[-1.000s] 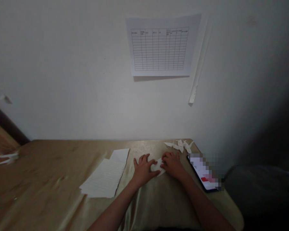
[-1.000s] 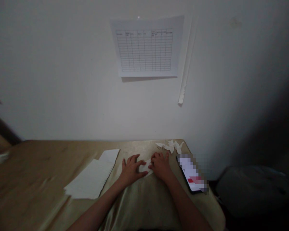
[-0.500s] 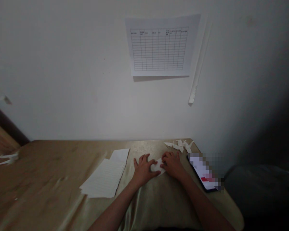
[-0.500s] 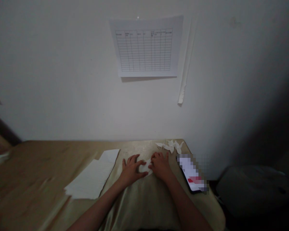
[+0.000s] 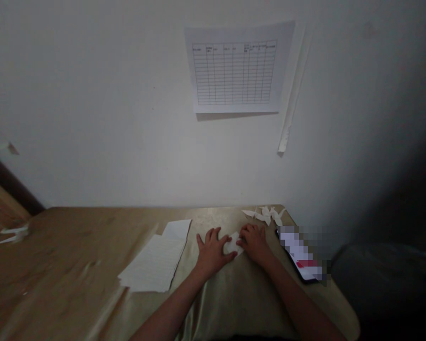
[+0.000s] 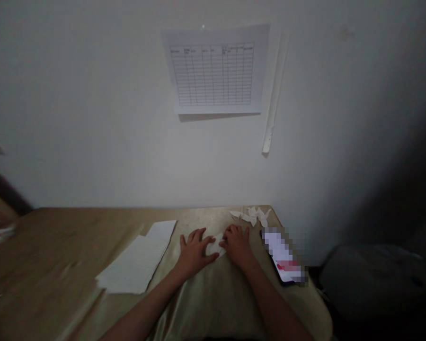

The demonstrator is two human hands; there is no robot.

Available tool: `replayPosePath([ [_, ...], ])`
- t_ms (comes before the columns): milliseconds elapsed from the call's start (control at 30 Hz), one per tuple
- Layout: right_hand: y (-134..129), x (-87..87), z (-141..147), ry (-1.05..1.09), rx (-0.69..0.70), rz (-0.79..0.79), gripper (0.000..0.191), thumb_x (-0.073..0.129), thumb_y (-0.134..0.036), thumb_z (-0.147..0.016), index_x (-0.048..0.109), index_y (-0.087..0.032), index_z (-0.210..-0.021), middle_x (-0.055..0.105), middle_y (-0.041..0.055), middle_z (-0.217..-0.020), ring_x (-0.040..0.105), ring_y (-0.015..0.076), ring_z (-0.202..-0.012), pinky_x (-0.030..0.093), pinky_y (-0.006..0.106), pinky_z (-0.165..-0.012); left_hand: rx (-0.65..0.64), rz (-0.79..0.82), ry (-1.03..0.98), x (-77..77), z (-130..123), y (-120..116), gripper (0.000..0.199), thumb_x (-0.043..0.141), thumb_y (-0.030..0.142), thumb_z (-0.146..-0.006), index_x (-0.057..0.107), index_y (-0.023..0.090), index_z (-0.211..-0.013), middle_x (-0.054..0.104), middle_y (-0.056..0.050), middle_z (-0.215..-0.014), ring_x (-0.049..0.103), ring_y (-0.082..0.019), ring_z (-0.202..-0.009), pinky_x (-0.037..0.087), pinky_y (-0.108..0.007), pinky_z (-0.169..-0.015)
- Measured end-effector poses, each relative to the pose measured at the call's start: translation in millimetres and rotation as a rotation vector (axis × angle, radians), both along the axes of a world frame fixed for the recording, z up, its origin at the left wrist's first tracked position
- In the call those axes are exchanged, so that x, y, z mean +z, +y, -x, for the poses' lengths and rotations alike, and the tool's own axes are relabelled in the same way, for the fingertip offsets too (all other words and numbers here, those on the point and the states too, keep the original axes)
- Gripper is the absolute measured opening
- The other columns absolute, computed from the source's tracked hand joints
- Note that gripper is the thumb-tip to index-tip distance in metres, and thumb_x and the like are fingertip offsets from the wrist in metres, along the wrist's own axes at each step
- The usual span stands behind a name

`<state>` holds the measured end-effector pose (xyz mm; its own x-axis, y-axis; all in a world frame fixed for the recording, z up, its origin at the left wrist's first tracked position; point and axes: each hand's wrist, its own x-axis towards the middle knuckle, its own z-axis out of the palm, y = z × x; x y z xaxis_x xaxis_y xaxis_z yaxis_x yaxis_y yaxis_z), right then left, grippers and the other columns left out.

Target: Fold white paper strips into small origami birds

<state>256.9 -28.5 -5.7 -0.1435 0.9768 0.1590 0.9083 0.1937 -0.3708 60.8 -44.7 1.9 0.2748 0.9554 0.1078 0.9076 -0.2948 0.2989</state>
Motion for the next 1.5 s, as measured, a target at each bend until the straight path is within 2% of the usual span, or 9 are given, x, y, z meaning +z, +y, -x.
replayPosePath([
  [300,3,-0.3,0,-0.024,-0.048,-0.024,0.011,0.071,-0.029,-0.094,0.075,-0.025,-0.104,0.070,0.0068,-0.130,0.058,0.0293,-0.129,0.031,0.060,-0.120,0.006,-0.008,0.005,-0.8,-1,-1,0.055,0.076,0.061,-0.087,0.070,0.037,-0.136,0.046,-0.013,-0.167,0.036,-0.041,-0.156,0.010,-0.084,-0.121],
  [533,3,3.5,3,-0.031,-0.067,0.010,0.012,0.067,-0.029,-0.096,0.076,-0.024,-0.102,0.069,0.0096,-0.131,0.055,0.0304,-0.130,0.025,0.062,-0.123,-0.004,0.005,-0.011,3.3,-3,-2,0.055,0.079,0.056,-0.087,0.069,0.036,-0.137,0.046,-0.013,-0.166,0.035,-0.041,-0.156,0.010,-0.083,-0.123],
  [700,4,3.1,3,0.004,-0.080,0.031,0.012,0.067,-0.031,-0.095,0.076,-0.023,-0.098,0.069,0.0100,-0.131,0.054,0.0296,-0.129,0.027,0.059,-0.121,-0.030,-0.006,-0.006,5.2,-4,-3,0.048,0.081,0.052,-0.087,0.071,0.041,-0.132,0.046,-0.010,-0.167,0.035,-0.040,-0.156,0.011,-0.084,-0.121],
  [1000,4,6.1,4,0.044,-0.124,0.037,0.011,0.071,-0.032,-0.092,0.078,-0.024,-0.094,0.070,0.0083,-0.128,0.057,0.0297,-0.129,0.027,0.058,-0.121,-0.047,-0.014,-0.011,11.6,-5,-6,0.039,0.083,0.047,-0.087,0.076,0.041,-0.124,0.046,-0.008,-0.166,0.036,-0.040,-0.155,0.013,-0.082,-0.122],
  [1233,9,-1.9,-2,0.050,-0.155,-0.005,0.018,0.079,-0.039,-0.086,0.077,-0.022,-0.094,0.069,0.0109,-0.126,0.056,0.0320,-0.128,0.036,0.049,-0.116,-0.061,-0.012,-0.029,10.0,-3,-4,0.036,0.084,0.048,-0.087,0.078,0.049,-0.122,0.047,-0.004,-0.166,0.035,-0.040,-0.156,0.009,-0.082,-0.122],
  [1367,12,-9.2,-5,0.059,-0.147,-0.025,0.013,0.078,-0.036,-0.087,0.078,-0.024,-0.090,0.068,0.0112,-0.130,0.055,0.0325,-0.129,0.037,0.048,-0.115,-0.053,-0.022,-0.030,8.9,-2,-2,0.035,0.084,0.051,-0.085,0.078,0.050,-0.120,0.048,-0.003,-0.165,0.035,-0.041,-0.155,0.007,-0.083,-0.122],
  [1500,14,-12.9,-13,0.086,-0.090,-0.041,0.012,0.069,-0.028,-0.093,0.080,-0.023,-0.094,0.070,0.0104,-0.128,0.056,0.0297,-0.128,0.039,0.044,-0.114,-0.045,0.000,-0.027,7.1,-1,0,0.037,0.084,0.053,-0.085,0.078,0.051,-0.121,0.048,-0.003,-0.165,0.033,-0.042,-0.155,0.006,-0.084,-0.121],
])
